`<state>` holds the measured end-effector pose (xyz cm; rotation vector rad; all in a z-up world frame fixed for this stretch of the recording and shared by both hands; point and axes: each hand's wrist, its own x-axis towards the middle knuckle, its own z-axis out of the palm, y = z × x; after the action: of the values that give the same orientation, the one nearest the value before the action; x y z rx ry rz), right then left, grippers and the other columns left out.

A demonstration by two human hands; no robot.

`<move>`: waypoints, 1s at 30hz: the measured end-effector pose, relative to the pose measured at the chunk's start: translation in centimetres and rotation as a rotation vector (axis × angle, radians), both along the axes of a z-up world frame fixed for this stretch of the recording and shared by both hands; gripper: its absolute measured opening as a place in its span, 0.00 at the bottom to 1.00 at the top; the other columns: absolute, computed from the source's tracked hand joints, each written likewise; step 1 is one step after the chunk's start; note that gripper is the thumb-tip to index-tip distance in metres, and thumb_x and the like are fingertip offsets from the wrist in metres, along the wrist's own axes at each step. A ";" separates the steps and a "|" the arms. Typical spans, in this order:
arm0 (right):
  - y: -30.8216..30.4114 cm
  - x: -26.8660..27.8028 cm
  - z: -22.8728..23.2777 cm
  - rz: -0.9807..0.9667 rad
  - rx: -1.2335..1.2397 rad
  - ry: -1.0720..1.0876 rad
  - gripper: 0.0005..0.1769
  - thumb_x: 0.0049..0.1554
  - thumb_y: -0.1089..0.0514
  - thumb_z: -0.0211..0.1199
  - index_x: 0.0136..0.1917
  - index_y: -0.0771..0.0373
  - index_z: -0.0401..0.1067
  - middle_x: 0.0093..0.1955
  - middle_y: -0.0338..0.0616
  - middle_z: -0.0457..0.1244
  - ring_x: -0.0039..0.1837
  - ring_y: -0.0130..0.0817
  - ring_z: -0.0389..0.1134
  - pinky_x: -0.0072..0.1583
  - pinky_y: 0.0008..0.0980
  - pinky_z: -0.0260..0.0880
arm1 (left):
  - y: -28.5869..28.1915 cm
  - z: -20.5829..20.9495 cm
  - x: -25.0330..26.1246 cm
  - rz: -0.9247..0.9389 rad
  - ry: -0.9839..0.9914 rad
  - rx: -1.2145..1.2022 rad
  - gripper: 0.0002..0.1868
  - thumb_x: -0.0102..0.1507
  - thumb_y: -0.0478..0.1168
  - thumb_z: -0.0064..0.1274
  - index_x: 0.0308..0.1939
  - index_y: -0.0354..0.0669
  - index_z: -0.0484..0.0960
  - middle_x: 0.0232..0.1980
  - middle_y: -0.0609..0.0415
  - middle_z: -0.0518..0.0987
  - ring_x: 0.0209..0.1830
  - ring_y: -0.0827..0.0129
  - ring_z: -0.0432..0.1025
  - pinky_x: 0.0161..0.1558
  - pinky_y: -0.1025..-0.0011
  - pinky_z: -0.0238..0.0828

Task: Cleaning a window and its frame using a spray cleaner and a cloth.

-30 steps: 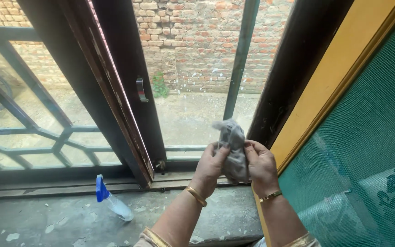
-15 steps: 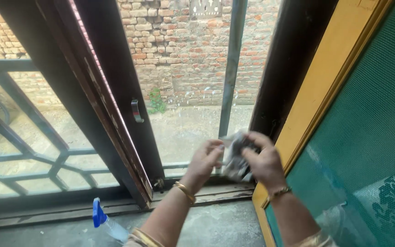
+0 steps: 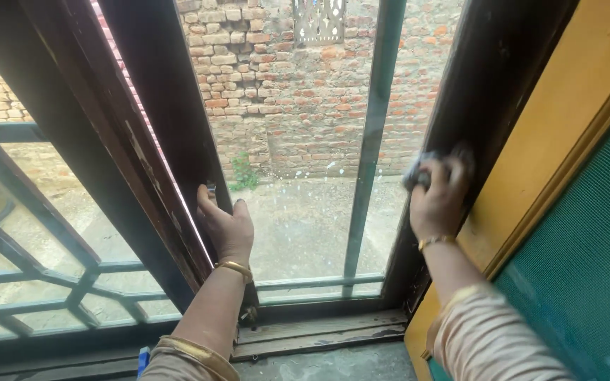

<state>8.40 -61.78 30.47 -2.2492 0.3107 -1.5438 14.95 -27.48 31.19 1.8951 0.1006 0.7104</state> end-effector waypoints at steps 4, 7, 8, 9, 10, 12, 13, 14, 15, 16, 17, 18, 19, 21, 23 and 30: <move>0.9 -1.2 -3.6 -0.008 -0.019 0.204 0.18 0.46 0.71 0.65 0.49 0.55 0.74 0.64 0.50 0.58 0.67 0.55 0.61 0.69 0.47 0.64 | 1.3 -1.5 2.4 0.027 0.024 -0.008 0.29 0.66 0.42 0.50 0.67 0.37 0.58 0.57 0.43 0.70 0.56 0.55 0.70 0.57 0.58 0.70; 0.0 0.3 2.2 0.089 0.059 -0.006 0.17 0.51 0.72 0.63 0.51 0.55 0.75 0.67 0.54 0.58 0.68 0.54 0.62 0.69 0.44 0.64 | 2.8 -1.0 2.4 0.086 0.035 0.046 0.16 0.71 0.46 0.47 0.56 0.38 0.71 0.49 0.45 0.79 0.48 0.54 0.77 0.50 0.59 0.75; -0.1 0.5 5.7 0.092 -0.052 -0.105 0.16 0.55 0.72 0.64 0.54 0.57 0.73 0.68 0.55 0.57 0.71 0.54 0.61 0.72 0.45 0.63 | 3.1 -0.7 2.0 0.075 0.050 0.077 0.15 0.71 0.46 0.45 0.54 0.38 0.73 0.47 0.44 0.80 0.47 0.52 0.77 0.49 0.58 0.76; -0.3 0.8 9.2 0.096 -0.162 -0.207 0.15 0.58 0.71 0.65 0.56 0.59 0.72 0.70 0.56 0.57 0.73 0.55 0.61 0.75 0.46 0.62 | 3.4 -0.3 1.8 0.064 0.062 0.108 0.14 0.71 0.46 0.44 0.51 0.38 0.75 0.46 0.43 0.81 0.46 0.50 0.78 0.47 0.57 0.76; -0.5 1.5 10.5 0.099 -0.163 -0.215 0.15 0.58 0.71 0.65 0.56 0.59 0.72 0.70 0.56 0.57 0.73 0.55 0.61 0.75 0.46 0.62 | 3.5 0.0 1.7 0.068 0.054 0.106 0.14 0.71 0.46 0.44 0.51 0.38 0.75 0.46 0.43 0.81 0.46 0.50 0.78 0.47 0.57 0.76; -1.1 2.4 12.8 0.065 -0.258 -0.288 0.14 0.62 0.71 0.65 0.58 0.60 0.70 0.72 0.56 0.57 0.75 0.56 0.59 0.78 0.48 0.59 | 3.4 0.1 1.6 0.046 0.092 0.117 0.14 0.71 0.46 0.43 0.51 0.39 0.76 0.46 0.42 0.81 0.46 0.50 0.78 0.45 0.56 0.77; -0.5 2.5 11.9 0.069 -0.259 -0.287 0.14 0.62 0.71 0.65 0.58 0.60 0.70 0.72 0.56 0.57 0.75 0.56 0.59 0.78 0.48 0.59 | 3.5 0.1 1.7 0.049 0.093 0.116 0.14 0.71 0.46 0.43 0.51 0.39 0.76 0.46 0.42 0.81 0.46 0.50 0.78 0.45 0.56 0.77; 0.1 2.6 11.0 0.066 -0.254 -0.302 0.15 0.61 0.72 0.64 0.59 0.61 0.69 0.73 0.57 0.56 0.76 0.57 0.58 0.78 0.50 0.57 | 3.5 0.1 1.9 0.043 0.076 0.111 0.14 0.71 0.45 0.44 0.51 0.39 0.76 0.45 0.42 0.81 0.45 0.50 0.78 0.45 0.56 0.77; 0.8 2.6 9.7 0.064 -0.247 -0.312 0.17 0.60 0.72 0.63 0.60 0.61 0.69 0.74 0.58 0.55 0.76 0.58 0.57 0.78 0.51 0.55 | 3.7 -0.3 1.9 0.036 0.063 0.108 0.13 0.71 0.45 0.44 0.50 0.39 0.76 0.44 0.43 0.82 0.44 0.50 0.79 0.44 0.56 0.77; 1.6 2.8 7.1 0.068 -0.246 -0.306 0.17 0.60 0.72 0.63 0.60 0.61 0.69 0.74 0.58 0.55 0.76 0.58 0.57 0.78 0.51 0.55 | 3.7 -0.3 1.7 0.039 0.069 0.108 0.13 0.71 0.45 0.44 0.50 0.39 0.76 0.44 0.43 0.82 0.44 0.50 0.79 0.44 0.56 0.77; 2.5 3.2 4.8 0.092 -0.151 -0.311 0.18 0.59 0.72 0.62 0.61 0.60 0.68 0.74 0.58 0.55 0.76 0.58 0.56 0.78 0.52 0.55 | 3.9 -0.1 1.6 0.019 0.070 0.103 0.13 0.71 0.45 0.44 0.49 0.39 0.76 0.43 0.44 0.82 0.44 0.52 0.79 0.44 0.57 0.77; 3.5 3.7 2.4 0.117 -0.055 -0.314 0.20 0.58 0.72 0.62 0.62 0.59 0.68 0.74 0.58 0.54 0.76 0.58 0.56 0.77 0.52 0.55 | 4.1 0.1 1.6 -0.001 0.071 0.098 0.13 0.71 0.45 0.43 0.48 0.40 0.76 0.42 0.46 0.82 0.43 0.53 0.79 0.43 0.58 0.77; 5.6 4.3 2.1 0.128 -0.050 -0.316 0.20 0.58 0.72 0.62 0.62 0.59 0.68 0.74 0.58 0.54 0.76 0.58 0.56 0.77 0.52 0.55 | 4.4 0.2 1.4 0.011 0.070 0.101 0.13 0.71 0.45 0.43 0.48 0.40 0.76 0.42 0.46 0.82 0.43 0.53 0.79 0.43 0.58 0.77; 9.5 5.4 1.5 0.190 0.081 -0.333 0.21 0.61 0.71 0.57 0.65 0.58 0.68 0.77 0.58 0.52 0.77 0.58 0.56 0.76 0.49 0.58 | 4.7 0.5 1.4 -0.029 0.104 0.103 0.12 0.70 0.46 0.44 0.46 0.42 0.76 0.40 0.49 0.83 0.41 0.57 0.80 0.42 0.60 0.77; 13.9 6.4 0.8 0.212 -0.073 -0.306 0.19 0.59 0.69 0.59 0.63 0.58 0.68 0.74 0.56 0.55 0.76 0.56 0.57 0.75 0.50 0.58 | 5.1 0.5 1.7 -0.049 0.100 0.106 0.13 0.70 0.47 0.44 0.45 0.42 0.77 0.38 0.51 0.83 0.40 0.59 0.80 0.41 0.61 0.76; 14.7 6.5 -9.4 0.621 -1.120 0.389 0.22 0.53 0.66 0.58 0.57 0.48 0.76 0.62 0.42 0.62 0.65 0.41 0.61 0.68 0.47 0.64 | 7.2 0.7 1.8 -0.224 0.168 0.139 0.14 0.71 0.49 0.42 0.40 0.46 0.77 0.34 0.60 0.83 0.34 0.71 0.80 0.37 0.68 0.77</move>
<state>14.94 -47.03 21.08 -2.9502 -1.3494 -0.9861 16.74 -20.24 31.86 2.0579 -0.0564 0.4150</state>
